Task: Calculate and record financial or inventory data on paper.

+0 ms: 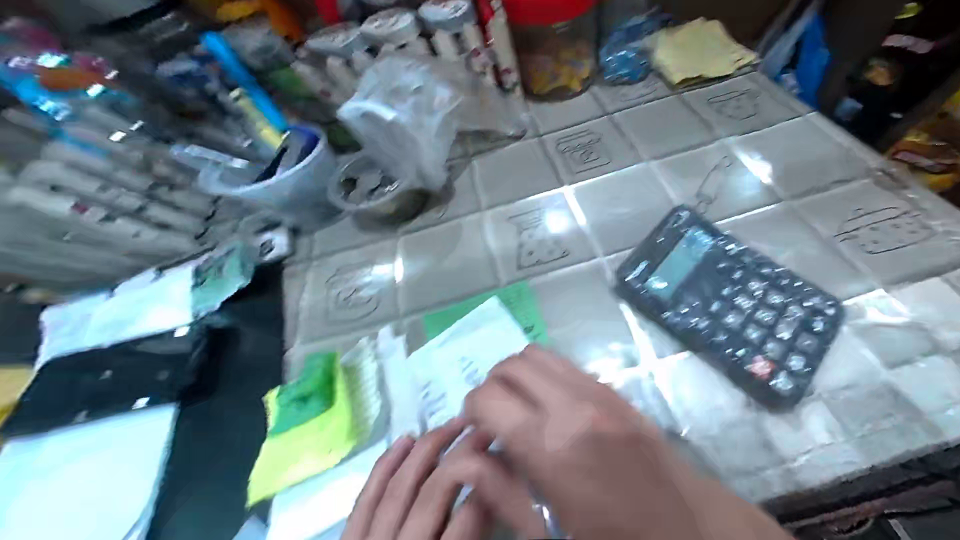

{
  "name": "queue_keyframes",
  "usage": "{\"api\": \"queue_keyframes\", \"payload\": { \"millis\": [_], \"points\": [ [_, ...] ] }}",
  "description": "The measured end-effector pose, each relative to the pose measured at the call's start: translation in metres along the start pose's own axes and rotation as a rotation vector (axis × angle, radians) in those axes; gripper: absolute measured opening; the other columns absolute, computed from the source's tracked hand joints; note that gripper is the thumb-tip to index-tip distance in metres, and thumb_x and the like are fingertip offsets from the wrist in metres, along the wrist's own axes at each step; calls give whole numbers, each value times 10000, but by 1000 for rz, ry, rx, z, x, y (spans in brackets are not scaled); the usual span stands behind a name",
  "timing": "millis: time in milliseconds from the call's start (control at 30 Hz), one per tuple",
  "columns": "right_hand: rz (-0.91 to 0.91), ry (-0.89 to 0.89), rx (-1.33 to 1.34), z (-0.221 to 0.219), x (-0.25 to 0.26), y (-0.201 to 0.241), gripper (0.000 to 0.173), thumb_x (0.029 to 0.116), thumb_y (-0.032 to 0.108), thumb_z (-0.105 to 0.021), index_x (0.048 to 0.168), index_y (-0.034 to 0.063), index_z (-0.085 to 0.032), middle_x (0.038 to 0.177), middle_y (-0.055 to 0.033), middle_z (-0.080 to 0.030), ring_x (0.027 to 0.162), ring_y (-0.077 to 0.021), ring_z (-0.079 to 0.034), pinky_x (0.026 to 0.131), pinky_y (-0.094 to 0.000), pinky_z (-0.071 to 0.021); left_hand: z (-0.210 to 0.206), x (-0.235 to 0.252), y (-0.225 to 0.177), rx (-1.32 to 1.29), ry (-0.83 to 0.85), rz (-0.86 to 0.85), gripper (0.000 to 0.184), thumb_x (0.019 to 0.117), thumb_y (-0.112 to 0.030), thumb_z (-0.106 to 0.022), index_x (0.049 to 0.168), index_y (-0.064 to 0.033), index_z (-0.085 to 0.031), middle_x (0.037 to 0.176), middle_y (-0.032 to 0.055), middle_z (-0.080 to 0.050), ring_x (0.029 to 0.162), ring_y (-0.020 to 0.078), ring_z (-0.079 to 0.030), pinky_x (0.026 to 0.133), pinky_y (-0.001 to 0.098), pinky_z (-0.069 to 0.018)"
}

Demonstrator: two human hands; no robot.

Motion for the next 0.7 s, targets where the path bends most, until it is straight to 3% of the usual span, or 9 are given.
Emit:
{"api": "queue_keyframes", "payload": {
  "millis": [33,100,167,233,300,433,700],
  "points": [
    [0,13,11,0,-1,-4,257,990,365,-641,1009,121,-719,939,-40,-676,916,-180,-668,729,-321,-563,0,0,-1,7,2,5,629,978,-695,-434,1132,-126,-655,1311,131,-678,1353,293,-542,1191,485,-314],
    [-31,33,41,4,1,-11,303,990,440,-611,902,161,-689,866,31,-608,851,-91,-614,681,-252,-524,-1,-3,-2,16,-16,14,593,986,-684,-433,1242,-197,-655,1365,72,-653,1386,256,-515,1196,490,-309],
    [-112,45,140,11,4,-13,335,1049,375,-517,836,159,-657,777,73,-566,734,-31,-565,606,-205,-477,-4,-5,-2,5,-52,6,625,997,-686,-399,1346,-232,-647,1403,49,-642,1390,256,-515,1188,522,-314],
    [-205,16,250,14,7,-15,350,1095,320,-450,861,144,-642,694,73,-581,589,-18,-557,492,-184,-460,-7,-6,-1,-6,-82,-3,657,1001,-695,-363,1376,-233,-643,1407,47,-645,1378,268,-530,1173,545,-329],
    [-244,-13,279,12,11,-13,298,1085,256,-481,864,129,-636,644,59,-564,524,-24,-531,439,-173,-422,-9,-7,-1,2,-105,-11,673,1001,-703,-344,1375,-233,-646,1408,41,-646,1368,267,-542,1161,549,-346],
    [-256,-39,298,2,17,-14,289,1023,204,-631,749,118,-603,589,53,-542,489,-4,-513,420,-146,-394,-11,-9,0,30,-152,-17,686,1006,-702,-317,1358,-232,-672,1418,13,-643,1360,249,-553,1161,537,-356],
    [-222,-61,224,-7,16,-18,244,986,152,-648,746,118,-616,606,59,-560,515,3,-531,448,-149,-416,-10,-10,1,7,-189,-4,633,1009,-665,-386,1298,-203,-707,1387,2,-660,1350,239,-563,1165,546,-364]
  ]
}}
Point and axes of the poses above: each hand's wrist, its own x-axis towards the middle knuckle, its own z-axis out of the back of the hand, y = z × x, the point moved 5 cm from there along x, towards the middle knuckle
